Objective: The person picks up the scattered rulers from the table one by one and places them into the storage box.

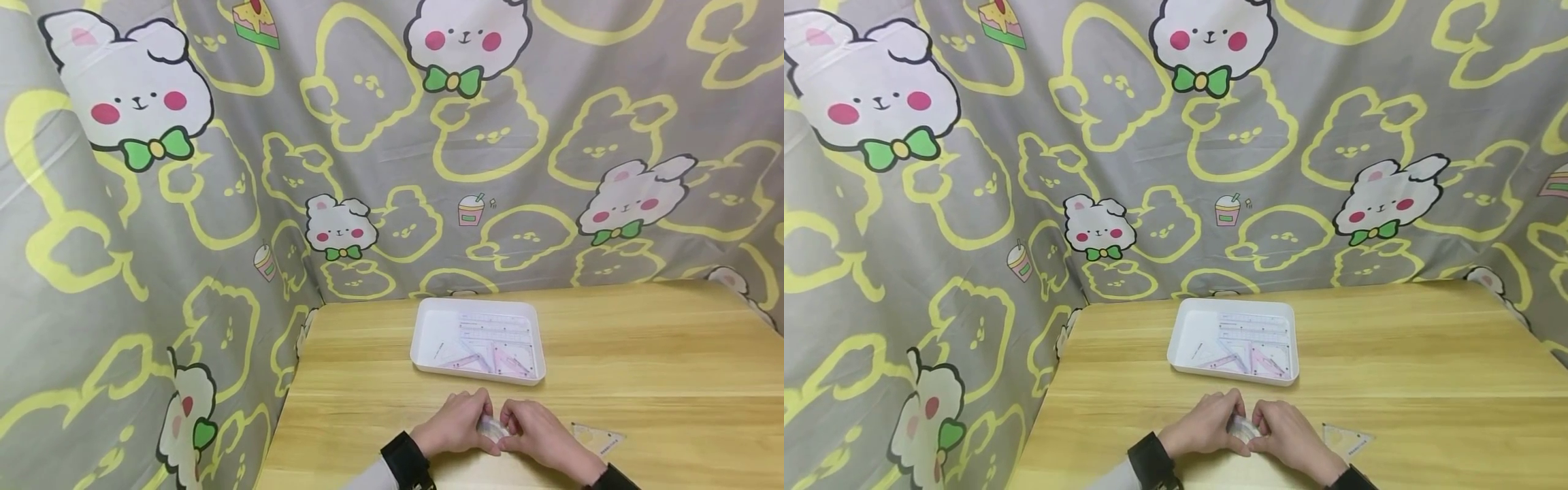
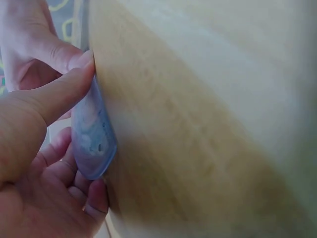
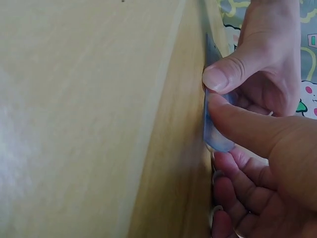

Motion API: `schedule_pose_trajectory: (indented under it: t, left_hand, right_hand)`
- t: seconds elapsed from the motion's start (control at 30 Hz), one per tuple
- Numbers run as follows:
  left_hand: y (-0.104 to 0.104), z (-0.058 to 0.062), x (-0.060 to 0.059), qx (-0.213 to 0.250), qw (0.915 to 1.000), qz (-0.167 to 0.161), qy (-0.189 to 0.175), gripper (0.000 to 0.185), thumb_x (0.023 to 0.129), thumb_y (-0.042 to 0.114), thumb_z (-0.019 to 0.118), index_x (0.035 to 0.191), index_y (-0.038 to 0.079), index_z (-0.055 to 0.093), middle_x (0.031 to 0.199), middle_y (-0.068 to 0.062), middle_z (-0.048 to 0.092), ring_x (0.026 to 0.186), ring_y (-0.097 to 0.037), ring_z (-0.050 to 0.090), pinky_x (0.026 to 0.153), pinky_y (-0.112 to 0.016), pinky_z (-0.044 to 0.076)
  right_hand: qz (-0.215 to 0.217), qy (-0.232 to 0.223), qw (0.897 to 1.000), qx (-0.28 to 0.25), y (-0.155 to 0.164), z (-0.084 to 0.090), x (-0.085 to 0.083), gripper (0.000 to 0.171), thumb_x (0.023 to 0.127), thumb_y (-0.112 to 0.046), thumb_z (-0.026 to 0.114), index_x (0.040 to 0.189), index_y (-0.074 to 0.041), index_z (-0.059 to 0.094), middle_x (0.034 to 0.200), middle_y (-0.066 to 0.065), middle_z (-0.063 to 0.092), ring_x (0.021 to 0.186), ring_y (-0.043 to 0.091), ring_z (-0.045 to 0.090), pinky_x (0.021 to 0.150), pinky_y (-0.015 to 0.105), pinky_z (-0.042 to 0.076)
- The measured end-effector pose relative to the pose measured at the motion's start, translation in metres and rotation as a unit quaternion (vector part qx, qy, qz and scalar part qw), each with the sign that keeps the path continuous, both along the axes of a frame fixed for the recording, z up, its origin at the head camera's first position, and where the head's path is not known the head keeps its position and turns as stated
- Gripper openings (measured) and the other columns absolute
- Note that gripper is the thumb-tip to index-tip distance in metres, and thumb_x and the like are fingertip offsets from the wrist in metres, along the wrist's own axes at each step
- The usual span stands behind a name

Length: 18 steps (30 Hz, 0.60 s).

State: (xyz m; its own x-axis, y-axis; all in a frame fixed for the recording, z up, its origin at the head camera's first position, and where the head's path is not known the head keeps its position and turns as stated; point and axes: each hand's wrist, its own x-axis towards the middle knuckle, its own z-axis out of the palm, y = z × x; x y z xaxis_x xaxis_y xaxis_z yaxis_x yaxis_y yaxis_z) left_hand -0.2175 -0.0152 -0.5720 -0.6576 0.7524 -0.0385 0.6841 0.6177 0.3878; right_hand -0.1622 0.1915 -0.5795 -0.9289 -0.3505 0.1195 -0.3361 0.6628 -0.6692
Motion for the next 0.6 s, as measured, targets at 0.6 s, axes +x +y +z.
schedule_pose_trajectory:
  t: [0.6]
  left_hand:
    - [-0.025, -0.007, -0.009, 0.212, 0.9553, 0.025, -0.204, 0.022, 0.094, 0.008, 0.077, 0.11, 0.009, 0.063, 0.099, 0.001, 0.08, 0.084, 0.008, 0.068, 0.077, -0.014, 0.054]
  right_hand:
    - [0.078, -0.095, 0.983, -0.134, 0.012, 0.002, -0.012, 0.016, 0.095, -0.024, 0.077, 0.085, -0.016, 0.067, 0.067, -0.013, 0.06, 0.061, -0.004, 0.048, 0.057, 0.021, 0.038]
